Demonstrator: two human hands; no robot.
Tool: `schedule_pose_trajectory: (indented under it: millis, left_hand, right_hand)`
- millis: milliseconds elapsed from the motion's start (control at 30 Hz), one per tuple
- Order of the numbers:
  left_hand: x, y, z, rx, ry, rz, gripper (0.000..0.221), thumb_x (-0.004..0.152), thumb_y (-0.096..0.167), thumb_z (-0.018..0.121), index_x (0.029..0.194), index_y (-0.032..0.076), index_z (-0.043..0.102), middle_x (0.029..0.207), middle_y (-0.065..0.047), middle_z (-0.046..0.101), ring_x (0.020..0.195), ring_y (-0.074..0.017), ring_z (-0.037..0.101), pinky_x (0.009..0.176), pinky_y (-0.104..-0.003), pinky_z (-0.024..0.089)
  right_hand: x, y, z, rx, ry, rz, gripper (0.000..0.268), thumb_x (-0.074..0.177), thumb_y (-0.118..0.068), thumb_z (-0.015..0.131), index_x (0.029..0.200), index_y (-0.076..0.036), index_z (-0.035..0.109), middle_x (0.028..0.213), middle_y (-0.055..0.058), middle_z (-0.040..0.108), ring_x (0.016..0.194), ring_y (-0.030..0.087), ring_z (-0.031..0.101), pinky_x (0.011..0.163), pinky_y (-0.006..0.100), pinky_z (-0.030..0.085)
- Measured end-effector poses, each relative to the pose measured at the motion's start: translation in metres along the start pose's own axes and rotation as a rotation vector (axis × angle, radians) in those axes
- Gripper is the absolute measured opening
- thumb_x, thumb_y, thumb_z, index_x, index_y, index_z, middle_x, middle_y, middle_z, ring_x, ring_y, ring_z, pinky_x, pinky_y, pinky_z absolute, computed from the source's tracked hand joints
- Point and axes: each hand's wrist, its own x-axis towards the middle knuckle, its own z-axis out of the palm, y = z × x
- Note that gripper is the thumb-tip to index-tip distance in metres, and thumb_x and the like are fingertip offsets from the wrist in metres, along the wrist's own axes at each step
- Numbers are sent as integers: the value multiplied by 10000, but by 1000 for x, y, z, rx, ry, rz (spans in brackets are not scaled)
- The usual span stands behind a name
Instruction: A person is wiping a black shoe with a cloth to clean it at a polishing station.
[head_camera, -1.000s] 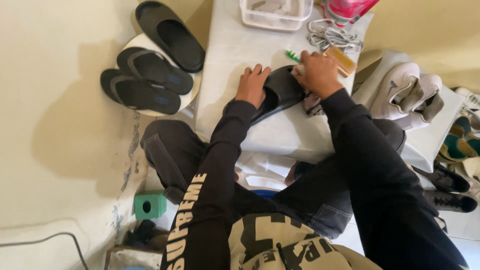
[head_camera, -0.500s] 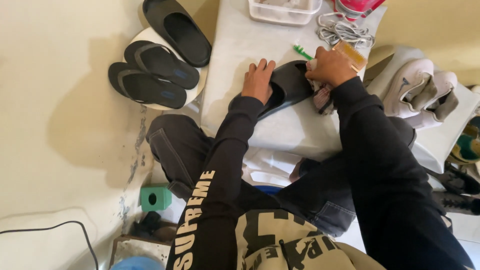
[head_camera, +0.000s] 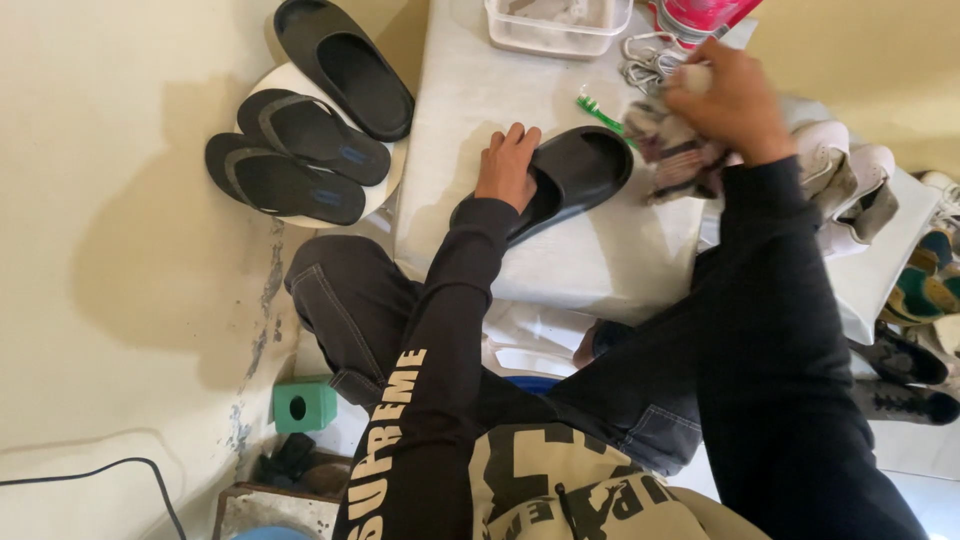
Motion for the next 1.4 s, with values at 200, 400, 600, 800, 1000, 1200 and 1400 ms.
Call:
schedule_pose_trajectory:
  millis: [200,400,600,800,1000,1200,1400]
  left_hand:
    - [-2,0,2,-13,60,-8,407,741,-116,661,1016,129,488,1038,-97,494,872,-353,494,638,-474,433]
    - [-2,-6,5,-60,90,-74,339,773,18,743,988,137,510,1042,-118,522,900,-379,530,705,-512,453]
    - [3,-21,27,-52,55,-92,448,794,101,786,992,198,397,983,-69,443,997,-400,579,800,-536,517]
    - [6,-23,24,-143,57,-127,480,760,88,816,983,202,406,963,-45,469,986,-392,598,794,-527,528]
    - [3,-11,6,-215,81,-214,651,760,72,834,1161,158,329,1113,-164,553,1062,-468,618,886,-630,535]
    - [1,0,-13,-242,124,-214,537,800,-47,691,1162,134,338,1046,-202,559,996,-501,620,846,-634,522]
    - [3,-8,1,-208,59,-192,725,743,36,847,1219,189,322,1137,-150,521,1090,-455,609,884,-587,523]
  right_hand:
    - [3,-36,76,-131,-131,-72,310,891,-310,804,1073,-87,689,902,193,725,791,390,665,662,506,476]
    - [1,-16,110,-354,-51,-100,451,853,-417,772,1125,-88,625,951,226,681,833,465,673,605,573,520]
    - [0,-22,60,-56,-134,-100,550,856,-440,781,1227,-64,626,1063,350,702,997,585,668,839,686,525]
    - [1,-74,94,81,125,-214,325,934,-371,786,1166,-171,677,1012,171,724,991,452,698,822,588,551]
    - [-27,-119,103,273,52,-442,244,886,-224,816,1068,-95,716,928,197,716,920,475,669,816,575,534]
    - [-51,-120,71,598,-99,-530,165,920,-176,796,1062,-99,764,968,170,742,972,423,686,897,499,523]
    - [-26,-63,104,364,282,-216,189,1001,-281,807,1122,-146,749,967,116,744,954,376,715,850,467,541]
